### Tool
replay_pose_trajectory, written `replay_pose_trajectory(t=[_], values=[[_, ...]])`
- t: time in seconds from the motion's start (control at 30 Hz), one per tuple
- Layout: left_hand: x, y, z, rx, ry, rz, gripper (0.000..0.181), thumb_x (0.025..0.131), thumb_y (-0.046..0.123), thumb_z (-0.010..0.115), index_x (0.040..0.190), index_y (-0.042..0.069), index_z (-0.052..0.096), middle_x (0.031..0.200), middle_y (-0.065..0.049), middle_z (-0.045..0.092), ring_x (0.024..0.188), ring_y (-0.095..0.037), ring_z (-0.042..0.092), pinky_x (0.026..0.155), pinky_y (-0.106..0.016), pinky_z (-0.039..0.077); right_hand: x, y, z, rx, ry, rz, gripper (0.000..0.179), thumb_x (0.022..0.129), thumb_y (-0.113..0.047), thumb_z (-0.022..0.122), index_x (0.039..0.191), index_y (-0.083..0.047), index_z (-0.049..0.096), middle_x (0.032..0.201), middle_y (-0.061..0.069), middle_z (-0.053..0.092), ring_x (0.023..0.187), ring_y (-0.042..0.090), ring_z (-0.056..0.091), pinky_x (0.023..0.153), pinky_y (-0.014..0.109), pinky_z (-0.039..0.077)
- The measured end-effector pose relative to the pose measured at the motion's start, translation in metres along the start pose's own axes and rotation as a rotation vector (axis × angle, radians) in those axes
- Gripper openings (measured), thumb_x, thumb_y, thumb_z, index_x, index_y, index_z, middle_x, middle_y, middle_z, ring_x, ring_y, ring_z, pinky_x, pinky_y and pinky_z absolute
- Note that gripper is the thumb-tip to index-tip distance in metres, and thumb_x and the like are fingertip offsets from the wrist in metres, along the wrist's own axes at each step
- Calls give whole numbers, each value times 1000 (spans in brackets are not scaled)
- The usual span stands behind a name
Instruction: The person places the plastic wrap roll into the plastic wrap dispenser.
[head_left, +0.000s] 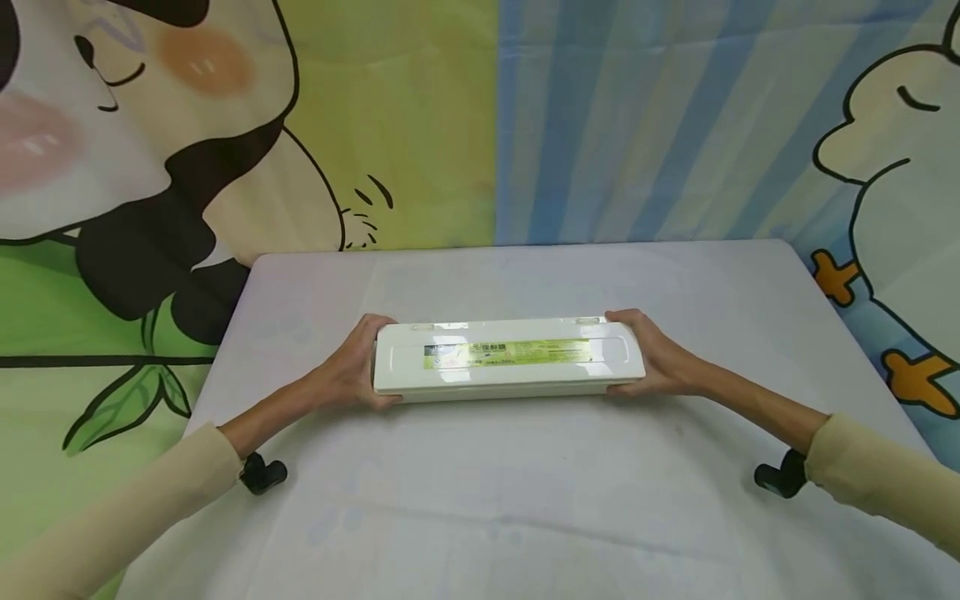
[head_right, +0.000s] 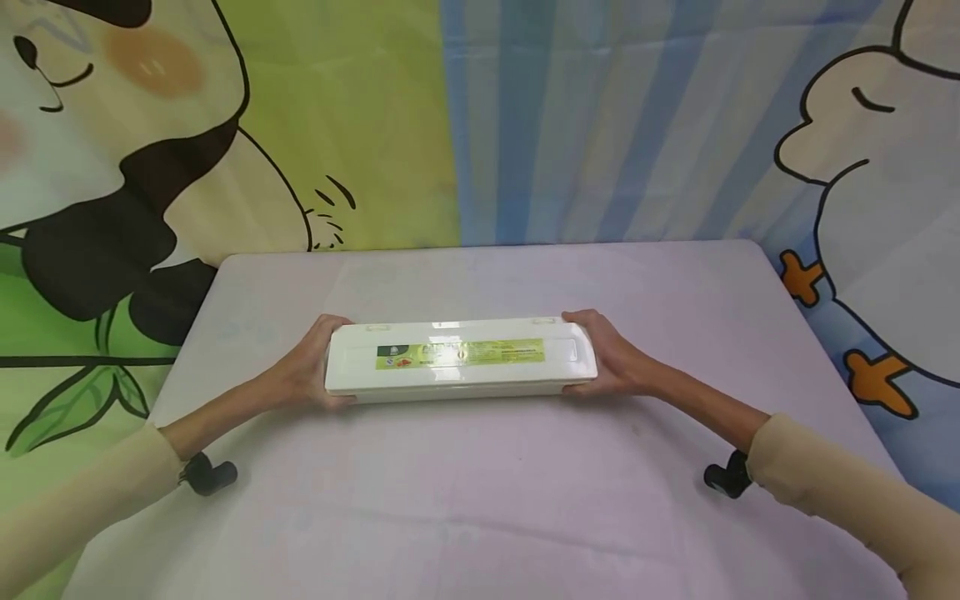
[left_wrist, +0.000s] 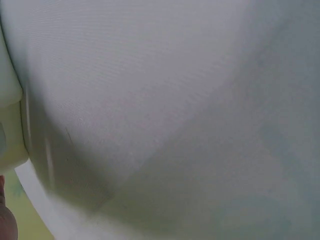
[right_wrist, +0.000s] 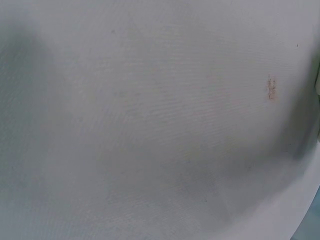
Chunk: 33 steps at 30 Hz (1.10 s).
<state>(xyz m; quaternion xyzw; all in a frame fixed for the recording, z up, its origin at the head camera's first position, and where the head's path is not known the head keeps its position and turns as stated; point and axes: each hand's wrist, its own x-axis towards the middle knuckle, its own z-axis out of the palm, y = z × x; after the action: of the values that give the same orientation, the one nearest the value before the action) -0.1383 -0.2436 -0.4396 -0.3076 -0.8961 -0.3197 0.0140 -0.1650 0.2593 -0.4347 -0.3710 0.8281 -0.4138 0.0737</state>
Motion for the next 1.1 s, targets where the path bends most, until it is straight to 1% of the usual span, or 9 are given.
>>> replay_pose_trajectory(t=[0.1, 0.2, 0.3, 0.43, 0.6, 0.83, 0.97, 1.03, 1.1], values=[[0, 0, 0, 31, 4, 19, 107, 56, 23, 98, 138, -7, 37, 133, -26, 42, 119, -36, 48, 100, -54, 47, -1, 1, 1, -9, 14, -1, 112, 63, -1, 96, 148, 8, 24, 144, 33, 40, 129, -6, 33, 103, 11, 28], [-2, 2, -1, 81, 7, 14, 109, 56, 27, 99, 139, -5, 36, 134, -23, 40, 119, -34, 50, 96, -51, 52, -2, 2, 2, -20, 21, -14, 112, 63, 0, 96, 149, 7, 25, 144, 33, 41, 129, -7, 33, 103, 11, 29], [-1, 3, -3, 146, 12, 36, 110, 55, 32, 99, 139, -4, 38, 132, -20, 43, 117, -30, 51, 93, -47, 54, -2, 3, 1, -24, 23, -24, 112, 62, 0, 95, 149, 6, 25, 144, 33, 41, 129, -7, 34, 103, 12, 30], [4, 2, -6, 185, 10, 75, 109, 54, 34, 98, 137, -7, 41, 128, -20, 46, 117, -30, 49, 97, -48, 51, 0, 3, -1, 6, 16, -18, 112, 64, 2, 94, 150, 7, 22, 144, 33, 41, 129, -7, 35, 102, 12, 30], [6, -1, -4, 144, 11, 98, 108, 51, 28, 98, 135, -10, 41, 127, -23, 47, 116, -34, 49, 98, -52, 49, 0, 4, -1, 19, 6, 3, 111, 64, 1, 94, 149, 8, 22, 145, 34, 38, 129, -7, 33, 103, 11, 29], [10, -3, -4, 121, 11, 126, 107, 50, 28, 97, 134, -9, 42, 125, -23, 47, 114, -32, 49, 97, -51, 47, -1, 6, -1, 12, -12, -12, 113, 63, 1, 93, 149, 7, 20, 147, 36, 35, 130, -8, 31, 103, 12, 28], [11, -4, -3, 96, -1, 109, 105, 51, 29, 96, 134, -7, 42, 125, -22, 47, 114, -32, 47, 97, -51, 46, 0, 7, -2, 36, -14, -11, 112, 63, 3, 92, 148, 10, 19, 145, 36, 35, 129, -8, 31, 103, 11, 28], [10, -5, -3, 80, -11, 84, 104, 52, 30, 96, 134, -6, 41, 126, -22, 46, 114, -31, 46, 97, -51, 46, 2, 7, -1, 64, -20, -13, 112, 64, 5, 92, 148, 11, 18, 144, 37, 35, 129, -8, 32, 103, 11, 27], [9, -5, -3, 62, -19, 65, 104, 53, 30, 95, 134, -4, 41, 126, -21, 45, 114, -30, 45, 97, -51, 45, 3, 7, -1, 69, -24, -19, 112, 64, 5, 91, 148, 13, 17, 143, 39, 35, 130, -9, 31, 103, 10, 26]])
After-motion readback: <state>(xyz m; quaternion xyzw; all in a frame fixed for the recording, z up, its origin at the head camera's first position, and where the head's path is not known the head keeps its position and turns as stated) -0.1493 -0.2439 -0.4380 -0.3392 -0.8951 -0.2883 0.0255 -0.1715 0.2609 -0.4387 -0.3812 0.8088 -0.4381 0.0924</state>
